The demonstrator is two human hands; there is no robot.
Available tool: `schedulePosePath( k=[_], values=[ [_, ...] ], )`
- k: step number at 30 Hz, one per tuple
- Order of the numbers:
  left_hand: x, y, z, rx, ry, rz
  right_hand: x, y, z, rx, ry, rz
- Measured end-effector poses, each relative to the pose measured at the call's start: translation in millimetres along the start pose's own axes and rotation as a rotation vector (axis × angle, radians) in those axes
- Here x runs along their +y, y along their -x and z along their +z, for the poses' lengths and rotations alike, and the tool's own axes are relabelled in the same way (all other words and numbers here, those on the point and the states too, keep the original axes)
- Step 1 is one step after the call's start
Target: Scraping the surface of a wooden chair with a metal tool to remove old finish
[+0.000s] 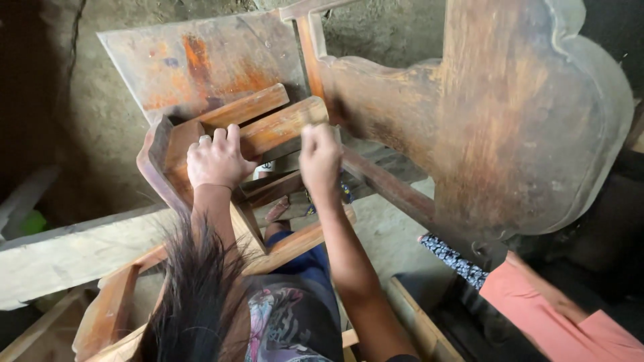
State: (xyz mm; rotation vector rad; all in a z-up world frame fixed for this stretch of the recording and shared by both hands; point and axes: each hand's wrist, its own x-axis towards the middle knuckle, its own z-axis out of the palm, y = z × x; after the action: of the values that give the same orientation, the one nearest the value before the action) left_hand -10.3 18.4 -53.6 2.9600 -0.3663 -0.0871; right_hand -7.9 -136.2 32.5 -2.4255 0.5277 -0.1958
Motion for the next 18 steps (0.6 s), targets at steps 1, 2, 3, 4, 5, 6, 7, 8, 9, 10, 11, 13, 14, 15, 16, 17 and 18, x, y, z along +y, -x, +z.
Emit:
schedulePosePath(
  k=[1, 2, 3, 4, 5, 6, 7, 8, 9, 10, 11, 13, 14, 15, 16, 17, 18],
  values=[
    [-1.0, -1.5, -1.8, 0.004, 0.002, -0.005, 3.8, -0.3, 1.9, -0.001, 0.001, -0.006],
    [-1.1, -1.3, -3.4, 0.027, 0.000, 0.007, 8.4, 0.2, 3.1, -0.021, -0.021, -0.010],
    [-1.3, -0.7, -4.7, 0.050, -0.002, 0.020, 13.1, 1.0, 4.5, -0.041, -0.044, -0.013],
    [-1.2, -0.3, -4.2, 0.047, -0.004, 0.011, 17.7, 0.0, 6.6, -0.049, -0.045, -0.016],
    [-0.9, 0.0, -3.6, 0.079, 0.002, 0.009, 22.4, -1.2, 8.4, 0.009, 0.031, -0.013],
    [-0.5, -2.5, -2.7, 0.115, 0.009, 0.014, 27.1, -3.6, 10.2, 0.077, 0.108, -0.008],
    [-2.0, -1.2, -3.5, 0.116, 0.010, 0.014, 20.9, 0.0, 9.7, 0.078, 0.108, -0.009],
    [-1.4, -0.6, -3.7, 0.114, 0.008, 0.014, 15.8, 2.5, 8.0, 0.011, 0.109, -0.010],
    [-0.9, 0.2, -3.6, 0.112, 0.007, 0.013, 10.8, 5.2, 6.4, -0.055, 0.111, -0.011],
    [-0.7, 0.8, -0.9, 0.110, 0.006, 0.008, 24.3, 0.6, 8.1, -0.061, 0.110, -0.013],
    [-0.6, 1.4, 1.9, 0.099, 0.014, 0.007, 37.9, -4.0, 9.9, -0.009, 0.107, 0.126],
    [-3.4, 2.9, 0.1, 0.084, 0.016, 0.013, 40.4, -1.9, 11.5, 0.044, 0.099, 0.274],
    [-1.9, 0.9, -2.8, 0.082, 0.020, 0.007, 31.6, 0.8, 8.6, 0.046, 0.086, 0.224],
    [-0.5, -1.1, -5.7, 0.079, 0.023, 0.002, 22.7, 3.6, 5.8, 0.048, 0.074, 0.174],
    [-0.3, -0.8, -3.3, 0.078, 0.024, -0.005, 20.9, 7.4, 4.7, 0.043, 0.075, 0.170],
    [0.0, -0.2, -0.7, 0.074, 0.022, -0.004, 19.3, 11.5, 3.5, 0.052, 0.092, 0.065],
    [-2.0, 0.7, 1.4, 0.067, 0.017, 0.007, 16.8, 17.8, 3.6, 0.065, 0.106, -0.031]
  ],
)
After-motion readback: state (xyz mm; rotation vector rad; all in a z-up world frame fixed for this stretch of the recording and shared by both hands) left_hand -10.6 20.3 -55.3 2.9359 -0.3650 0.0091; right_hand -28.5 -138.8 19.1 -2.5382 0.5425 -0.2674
